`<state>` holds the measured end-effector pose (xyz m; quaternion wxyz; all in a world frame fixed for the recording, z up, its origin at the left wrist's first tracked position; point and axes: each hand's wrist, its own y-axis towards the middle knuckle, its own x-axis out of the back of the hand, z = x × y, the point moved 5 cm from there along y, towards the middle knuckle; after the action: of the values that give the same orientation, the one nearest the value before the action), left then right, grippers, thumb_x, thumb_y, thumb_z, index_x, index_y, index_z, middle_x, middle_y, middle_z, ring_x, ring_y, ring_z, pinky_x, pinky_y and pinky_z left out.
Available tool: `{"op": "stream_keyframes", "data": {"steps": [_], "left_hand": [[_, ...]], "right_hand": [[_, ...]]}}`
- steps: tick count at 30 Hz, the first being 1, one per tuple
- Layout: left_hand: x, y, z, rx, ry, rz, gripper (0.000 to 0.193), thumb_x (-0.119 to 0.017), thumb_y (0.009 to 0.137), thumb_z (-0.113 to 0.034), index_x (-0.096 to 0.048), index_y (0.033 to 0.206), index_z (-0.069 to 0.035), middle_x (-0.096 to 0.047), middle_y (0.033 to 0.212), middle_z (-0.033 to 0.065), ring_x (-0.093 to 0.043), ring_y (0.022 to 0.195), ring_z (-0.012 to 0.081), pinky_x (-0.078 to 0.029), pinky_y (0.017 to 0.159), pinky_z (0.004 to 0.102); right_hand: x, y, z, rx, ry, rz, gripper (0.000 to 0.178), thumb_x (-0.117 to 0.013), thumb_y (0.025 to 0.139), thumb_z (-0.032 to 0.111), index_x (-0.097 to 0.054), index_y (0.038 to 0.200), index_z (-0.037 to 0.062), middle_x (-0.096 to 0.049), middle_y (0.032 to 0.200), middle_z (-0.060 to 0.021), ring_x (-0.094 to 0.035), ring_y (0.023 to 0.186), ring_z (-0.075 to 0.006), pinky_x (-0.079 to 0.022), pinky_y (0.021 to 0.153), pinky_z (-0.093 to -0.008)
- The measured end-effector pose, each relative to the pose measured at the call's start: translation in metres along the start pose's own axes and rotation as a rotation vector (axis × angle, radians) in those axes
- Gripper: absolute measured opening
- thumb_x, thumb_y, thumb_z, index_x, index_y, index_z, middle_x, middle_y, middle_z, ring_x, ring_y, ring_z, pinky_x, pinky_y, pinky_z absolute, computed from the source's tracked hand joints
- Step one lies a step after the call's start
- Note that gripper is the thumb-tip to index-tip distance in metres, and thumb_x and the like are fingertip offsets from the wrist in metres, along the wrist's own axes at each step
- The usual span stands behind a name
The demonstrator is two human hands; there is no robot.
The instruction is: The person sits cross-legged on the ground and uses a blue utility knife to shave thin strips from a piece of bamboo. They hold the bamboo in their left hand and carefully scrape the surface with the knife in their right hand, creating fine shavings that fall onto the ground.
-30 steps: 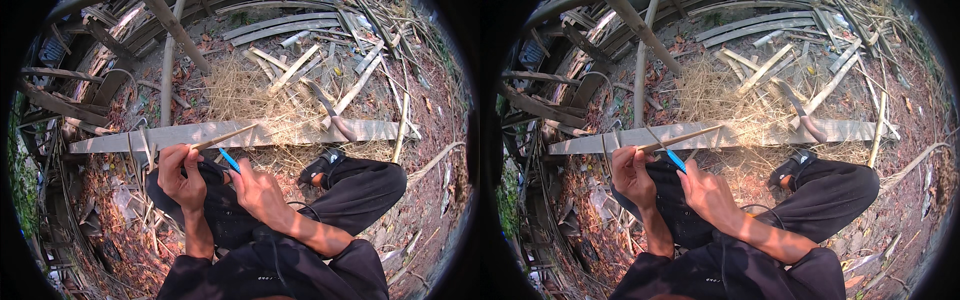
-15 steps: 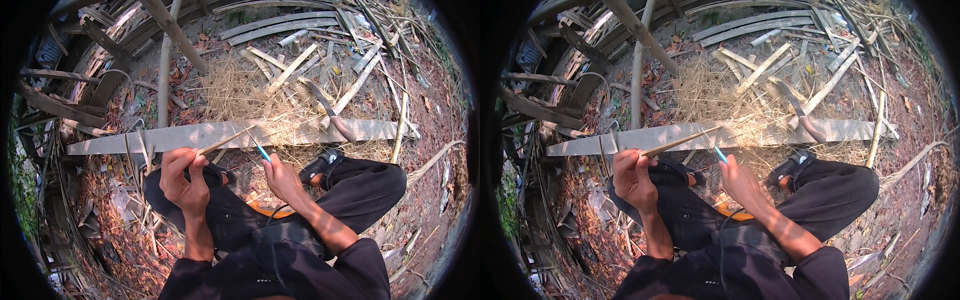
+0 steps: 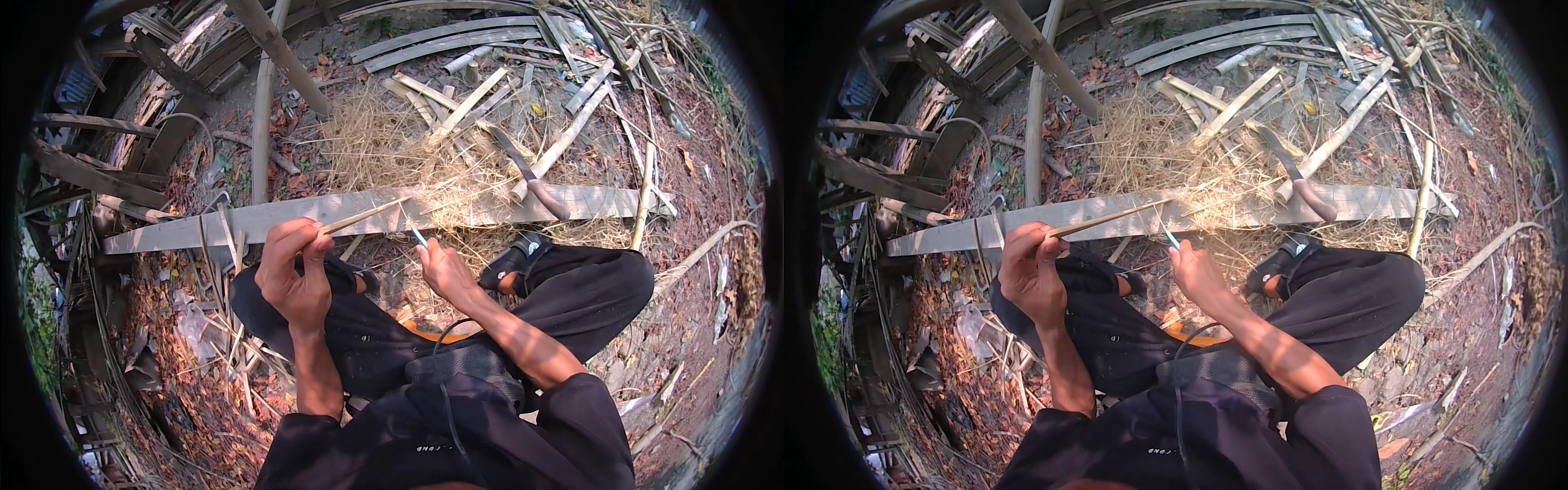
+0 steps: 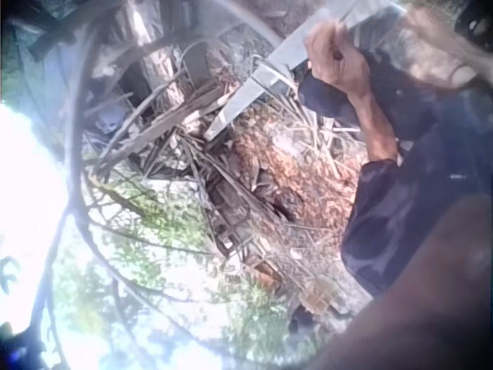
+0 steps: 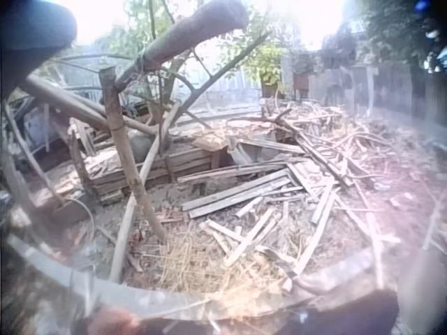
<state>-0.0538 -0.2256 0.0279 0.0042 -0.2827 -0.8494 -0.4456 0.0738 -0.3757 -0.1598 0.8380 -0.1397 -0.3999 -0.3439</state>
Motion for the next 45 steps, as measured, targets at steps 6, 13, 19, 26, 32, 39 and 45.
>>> {"op": "stream_keyframes", "data": {"steps": [6,13,19,26,32,39,45], "left_hand": [[-0.003,0.001,0.005,0.047,-0.018,0.030,0.011,-0.060,0.095,0.000,-0.059,0.105,0.005,-0.059,0.100,0.0127,-0.062,0.074,0.0142,-0.052,0.068,0.0252],[0.006,-0.002,0.007,0.185,-0.053,-0.141,0.012,-0.064,0.093,-0.001,-0.062,0.104,0.004,-0.061,0.095,0.0107,-0.062,0.068,0.0132,-0.050,0.060,0.0232],[0.003,0.002,0.001,0.060,0.089,-0.069,0.016,-0.067,0.090,0.000,-0.069,0.105,0.004,-0.065,0.091,0.0126,-0.062,0.066,0.0146,-0.050,0.058,0.0235],[-0.001,0.002,-0.004,0.000,0.158,-0.026,0.016,-0.068,0.089,-0.001,-0.070,0.104,0.005,-0.067,0.093,0.0127,-0.064,0.069,0.0162,-0.051,0.062,0.0258],[-0.010,-0.002,-0.010,-0.040,0.178,0.094,0.015,-0.065,0.091,0.000,-0.068,0.104,0.009,-0.064,0.095,0.0144,-0.064,0.069,0.0171,-0.053,0.062,0.0259],[-0.004,-0.003,-0.006,0.035,0.146,0.073,0.015,-0.063,0.093,-0.006,-0.067,0.101,0.006,-0.061,0.094,0.0128,-0.062,0.074,0.0187,-0.050,0.066,0.0277],[-0.008,0.008,-0.009,-0.025,0.127,0.074,0.009,-0.063,0.093,-0.009,-0.066,0.097,-0.001,-0.061,0.091,0.0109,-0.059,0.078,0.0210,-0.047,0.069,0.0302]], "right_hand": [[0.009,-0.012,0.030,0.041,0.147,-0.006,0.028,-0.052,0.099,0.028,-0.050,0.097,-0.0006,-0.055,0.053,-0.0213,-0.056,0.049,-0.0449,-0.042,0.046,-0.0550],[0.058,-0.002,0.026,-0.115,0.211,-0.043,0.028,-0.055,0.098,0.027,-0.048,0.099,0.0000,-0.059,0.070,-0.0241,-0.062,0.077,-0.0462,-0.044,0.068,-0.0540],[0.076,0.011,0.082,-0.117,0.482,0.101,0.044,-0.044,0.103,0.040,-0.051,0.094,-0.0024,-0.058,0.061,-0.0259,-0.060,0.067,-0.0494,-0.045,0.061,-0.0534],[0.007,0.027,0.040,-0.174,0.259,0.030,0.048,-0.042,0.104,0.040,-0.056,0.086,-0.0023,-0.059,0.063,-0.0295,-0.060,0.066,-0.0496,-0.047,0.059,-0.0539],[0.019,0.016,0.050,-0.078,0.394,-0.100,0.051,-0.044,0.104,0.037,-0.060,0.079,-0.0036,-0.056,0.059,-0.0281,-0.058,0.057,-0.0469,-0.043,0.054,-0.0530],[0.041,0.018,0.052,-0.147,0.494,0.043,0.050,-0.044,0.104,0.037,-0.060,0.079,-0.0026,-0.058,0.061,-0.0252,-0.060,0.059,-0.0440,-0.044,0.057,-0.0493],[0.084,0.003,0.106,0.006,0.592,0.067,0.046,-0.045,0.104,0.032,-0.059,0.077,-0.0016,-0.061,0.061,-0.0217,-0.061,0.061,-0.0427,-0.047,0.056,-0.0500]]}}
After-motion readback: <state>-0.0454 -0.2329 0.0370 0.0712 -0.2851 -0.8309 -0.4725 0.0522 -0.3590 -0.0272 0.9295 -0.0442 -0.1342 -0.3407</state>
